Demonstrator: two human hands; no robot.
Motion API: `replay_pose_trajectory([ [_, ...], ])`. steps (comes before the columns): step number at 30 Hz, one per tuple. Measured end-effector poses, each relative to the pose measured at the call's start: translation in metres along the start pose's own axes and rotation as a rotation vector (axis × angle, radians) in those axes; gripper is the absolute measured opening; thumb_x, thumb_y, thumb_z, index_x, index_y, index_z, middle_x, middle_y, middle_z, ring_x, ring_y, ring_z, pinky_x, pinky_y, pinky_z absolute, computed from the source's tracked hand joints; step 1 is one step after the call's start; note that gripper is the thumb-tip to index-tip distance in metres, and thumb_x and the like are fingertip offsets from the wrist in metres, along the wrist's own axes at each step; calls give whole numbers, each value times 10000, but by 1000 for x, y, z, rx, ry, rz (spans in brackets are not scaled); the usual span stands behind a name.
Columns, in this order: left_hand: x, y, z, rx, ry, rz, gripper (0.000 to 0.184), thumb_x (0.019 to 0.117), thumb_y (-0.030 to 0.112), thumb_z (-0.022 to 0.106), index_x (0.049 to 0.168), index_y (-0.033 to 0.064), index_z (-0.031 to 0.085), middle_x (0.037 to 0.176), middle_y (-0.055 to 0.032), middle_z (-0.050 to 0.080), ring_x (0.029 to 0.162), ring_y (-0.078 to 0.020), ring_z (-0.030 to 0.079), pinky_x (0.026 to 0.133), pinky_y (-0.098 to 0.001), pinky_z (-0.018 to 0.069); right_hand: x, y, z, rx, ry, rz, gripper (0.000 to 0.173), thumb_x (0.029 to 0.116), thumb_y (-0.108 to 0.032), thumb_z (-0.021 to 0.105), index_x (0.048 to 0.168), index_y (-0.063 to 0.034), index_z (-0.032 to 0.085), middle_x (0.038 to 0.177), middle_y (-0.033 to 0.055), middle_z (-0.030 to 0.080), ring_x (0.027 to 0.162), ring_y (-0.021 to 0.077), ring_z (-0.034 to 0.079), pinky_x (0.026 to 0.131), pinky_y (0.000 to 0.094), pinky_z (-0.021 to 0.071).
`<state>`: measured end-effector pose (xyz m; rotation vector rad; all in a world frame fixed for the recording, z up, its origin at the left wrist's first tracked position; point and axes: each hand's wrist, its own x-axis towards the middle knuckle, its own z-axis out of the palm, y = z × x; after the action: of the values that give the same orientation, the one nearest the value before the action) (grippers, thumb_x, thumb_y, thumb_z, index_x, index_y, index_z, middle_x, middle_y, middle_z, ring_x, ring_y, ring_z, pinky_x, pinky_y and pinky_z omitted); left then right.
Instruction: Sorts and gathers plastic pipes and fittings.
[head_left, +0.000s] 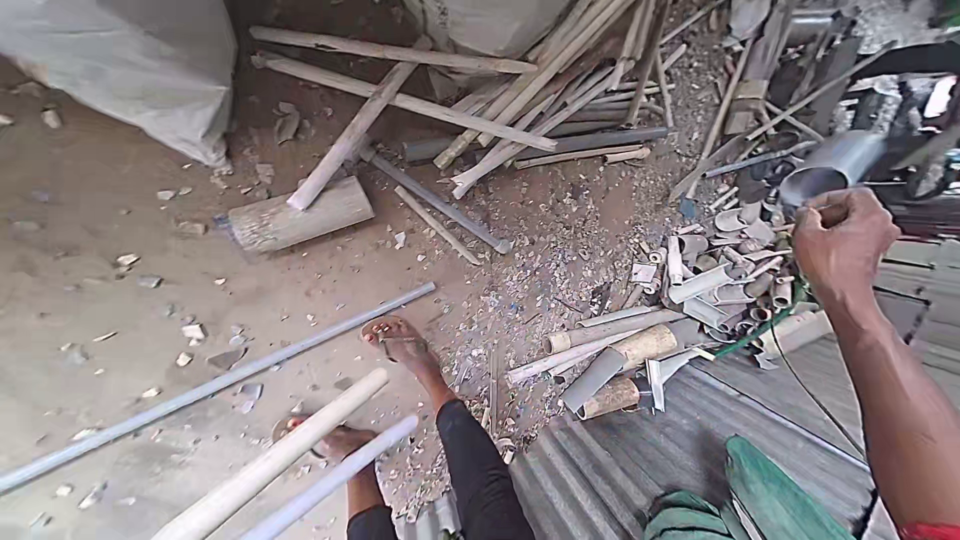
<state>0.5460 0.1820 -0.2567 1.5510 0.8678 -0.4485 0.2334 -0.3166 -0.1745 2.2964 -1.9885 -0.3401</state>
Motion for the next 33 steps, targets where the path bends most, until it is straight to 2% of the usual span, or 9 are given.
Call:
replay_pose_trajectory([
  [4,22,-22,-28,-24,187,164,182,1064,24,343,1094,101,506,854,62,684,809,-61,705,810,-254,604,-82,-136,112,155,-619,-461,280,1038,-126,586,1226,76,629,999,299,677,909,451,673,839,643,514],
  [8,45,-29,-65,-87,289,159,242,1063,52,305,1162,143,506,682,77,631,599,-73,669,605,-239,604,-216,-293,211,-147,-1237,-853,505,1061,-227,533,1521,-33,460,1474,235,537,1391,388,499,1161,556,368],
  [14,95,-70,-135,-265,364,22,308,1021,-63,335,1140,158,514,1049,26,718,737,-93,717,651,-256,619,-297,-457,326,167,-872,-866,560,1007,-182,619,1500,20,445,1449,311,501,1341,492,497,1037,621,462],
  [18,121,-106,-155,-379,494,-75,282,1075,43,312,1055,166,566,845,37,687,627,-76,664,591,-236,591,-288,-530,348,68,-456,-1055,613,890,47,608,1481,-89,522,1498,291,453,1381,495,437,995,635,442],
  [21,132,-118,-160,-326,600,-222,247,1087,128,357,927,172,539,662,61,574,517,-61,589,512,-224,555,-295,-558,374,-76,-444,-1328,922,867,110,596,1606,-376,339,1702,189,194,1555,505,107,1140,782,182],
  [23,143,-114,-158,-354,498,-291,308,1089,162,331,868,181,545,633,69,557,518,-58,586,521,-223,555,-287,-561,396,-141,-419,-1333,1016,843,105,618,1631,-414,243,1709,223,122,1541,556,58,1150,808,91],
  [27,165,-109,-150,-537,193,-287,447,1117,223,222,897,124,598,669,25,609,585,-83,639,590,-230,581,-280,-569,410,-256,-263,-1310,950,921,2,631,1650,-392,166,1566,318,376,1379,554,413,1074,684,331],
  [30,186,-112,-167,-562,37,-336,564,1117,276,166,858,97,635,657,-10,649,578,-99,655,579,-235,572,-292,-541,392,-221,-439,-1520,1023,833,-66,780,1639,-380,233,1521,343,425,1358,571,429,1062,717,339],
  [33,200,-128,-194,-598,40,-364,509,1113,284,196,882,49,585,714,-88,662,581,-180,662,562,-315,586,-285,-440,360,-344,-599,-1679,904,922,-14,688,1620,-416,277,1555,348,383,1429,582,352,1096,761,292],
])
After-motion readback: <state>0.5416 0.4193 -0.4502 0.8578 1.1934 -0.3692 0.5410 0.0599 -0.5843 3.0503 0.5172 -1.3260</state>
